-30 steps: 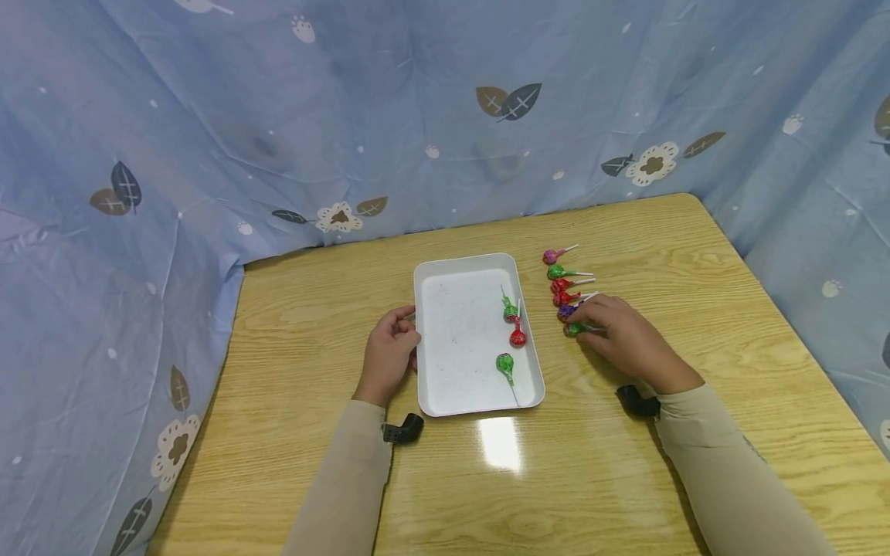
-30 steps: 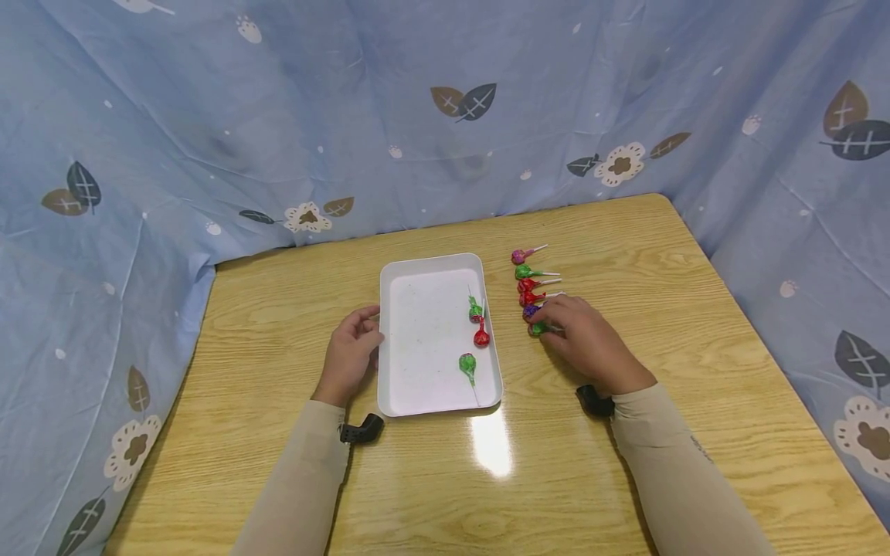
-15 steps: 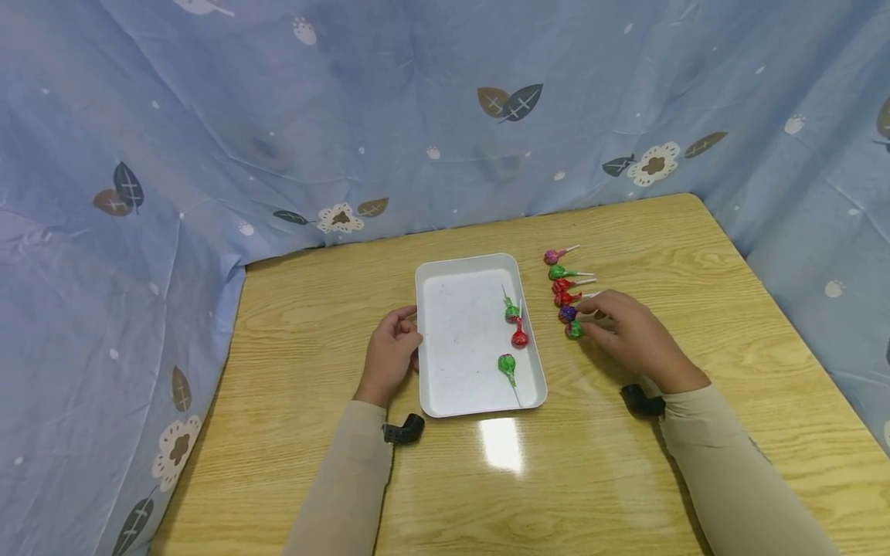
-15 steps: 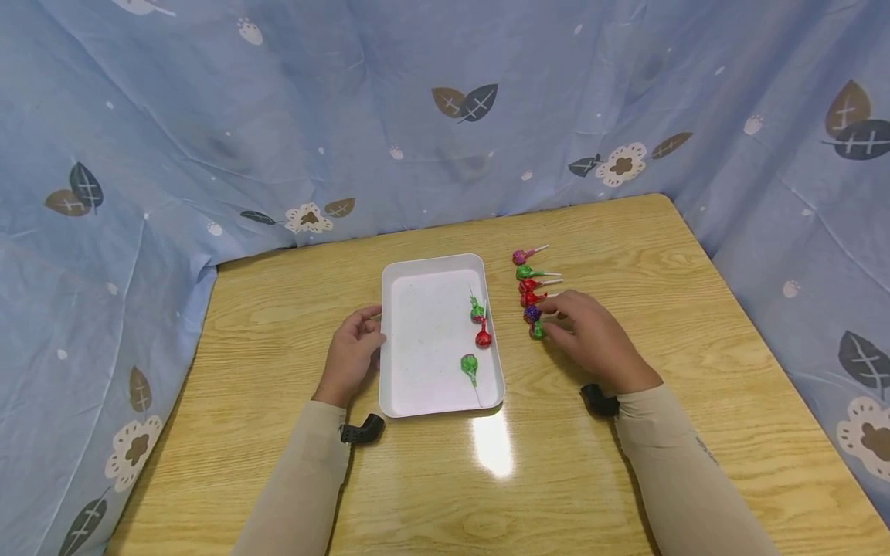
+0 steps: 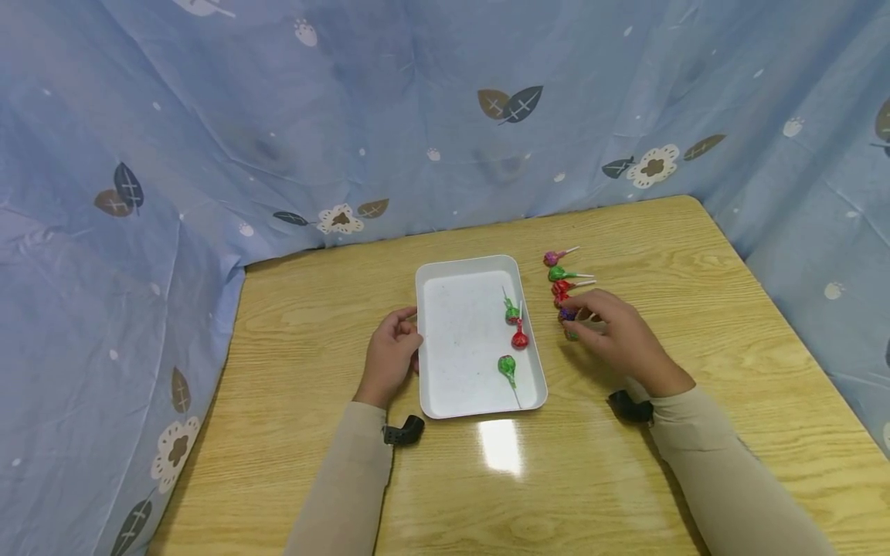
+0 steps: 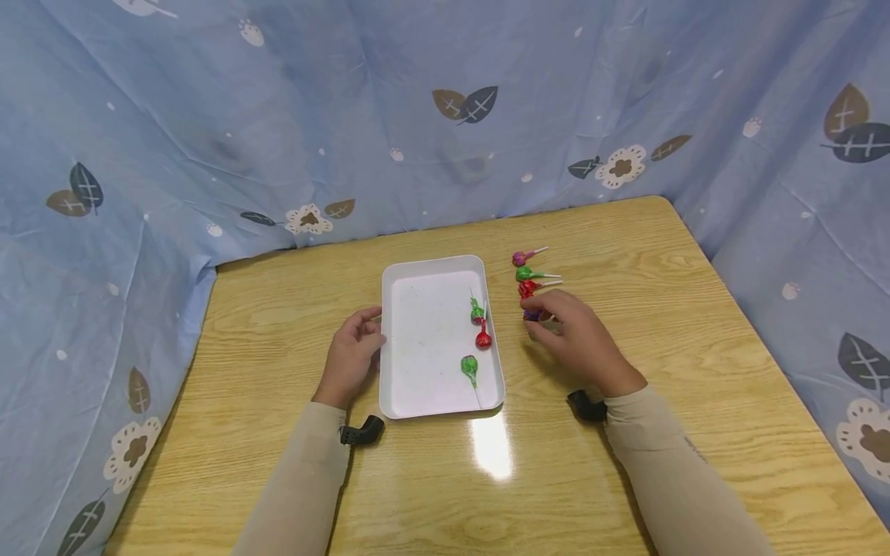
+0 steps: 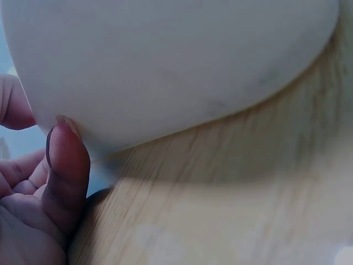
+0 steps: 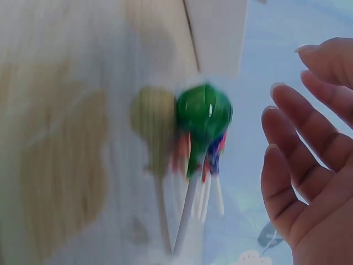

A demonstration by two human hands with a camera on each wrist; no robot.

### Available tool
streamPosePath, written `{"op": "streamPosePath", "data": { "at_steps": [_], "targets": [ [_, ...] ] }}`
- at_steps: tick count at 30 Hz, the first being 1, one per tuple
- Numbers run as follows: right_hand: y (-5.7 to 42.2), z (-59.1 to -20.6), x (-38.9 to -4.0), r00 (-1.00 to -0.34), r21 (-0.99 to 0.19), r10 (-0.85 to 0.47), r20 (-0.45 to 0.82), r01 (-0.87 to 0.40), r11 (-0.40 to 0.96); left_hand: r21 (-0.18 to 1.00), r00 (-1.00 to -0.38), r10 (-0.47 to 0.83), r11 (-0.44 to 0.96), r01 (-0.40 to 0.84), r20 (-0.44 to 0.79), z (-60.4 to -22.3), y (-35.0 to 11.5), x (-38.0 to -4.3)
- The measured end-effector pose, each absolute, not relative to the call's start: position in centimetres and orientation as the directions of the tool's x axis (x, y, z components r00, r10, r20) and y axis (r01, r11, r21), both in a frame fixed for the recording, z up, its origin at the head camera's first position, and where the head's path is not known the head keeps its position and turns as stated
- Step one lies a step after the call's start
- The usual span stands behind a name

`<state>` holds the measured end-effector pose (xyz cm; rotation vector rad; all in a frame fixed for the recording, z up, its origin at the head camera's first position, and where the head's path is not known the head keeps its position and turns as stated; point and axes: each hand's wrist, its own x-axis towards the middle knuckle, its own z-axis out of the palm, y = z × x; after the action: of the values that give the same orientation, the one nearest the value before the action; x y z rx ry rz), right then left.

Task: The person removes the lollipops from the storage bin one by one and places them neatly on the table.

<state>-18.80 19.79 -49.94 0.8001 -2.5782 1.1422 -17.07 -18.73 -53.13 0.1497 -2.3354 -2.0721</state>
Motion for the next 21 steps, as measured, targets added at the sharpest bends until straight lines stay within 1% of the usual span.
{"op": "streamPosePath", "data": {
  "at_steps": [5, 12, 21],
  "targets": [
    [18.5, -49.9, -18.5, -0.804, -0.620, -0.422, 0.418, -0.592, 0.515, 0.991, -0.996, -0.077, 0.119, -0.058, -0.049, -53.0, -18.8, -17.1],
    [16.6, -49.4, -17.8, -0.757, -0.639, -0.467, 0.456, -0.644, 0.420, 0.992, -0.996, -0.075, 0.112, -0.057, -0.048, -53.2, -18.7, -17.0],
    [15.0, -49.5, -17.3, -0.755, -0.671, -0.495, 0.429, -0.634, 0.384, 0.992, -0.996, -0.077, 0.115, -0.054, -0.045, -53.1, -18.7, -17.0]
  ]
}}
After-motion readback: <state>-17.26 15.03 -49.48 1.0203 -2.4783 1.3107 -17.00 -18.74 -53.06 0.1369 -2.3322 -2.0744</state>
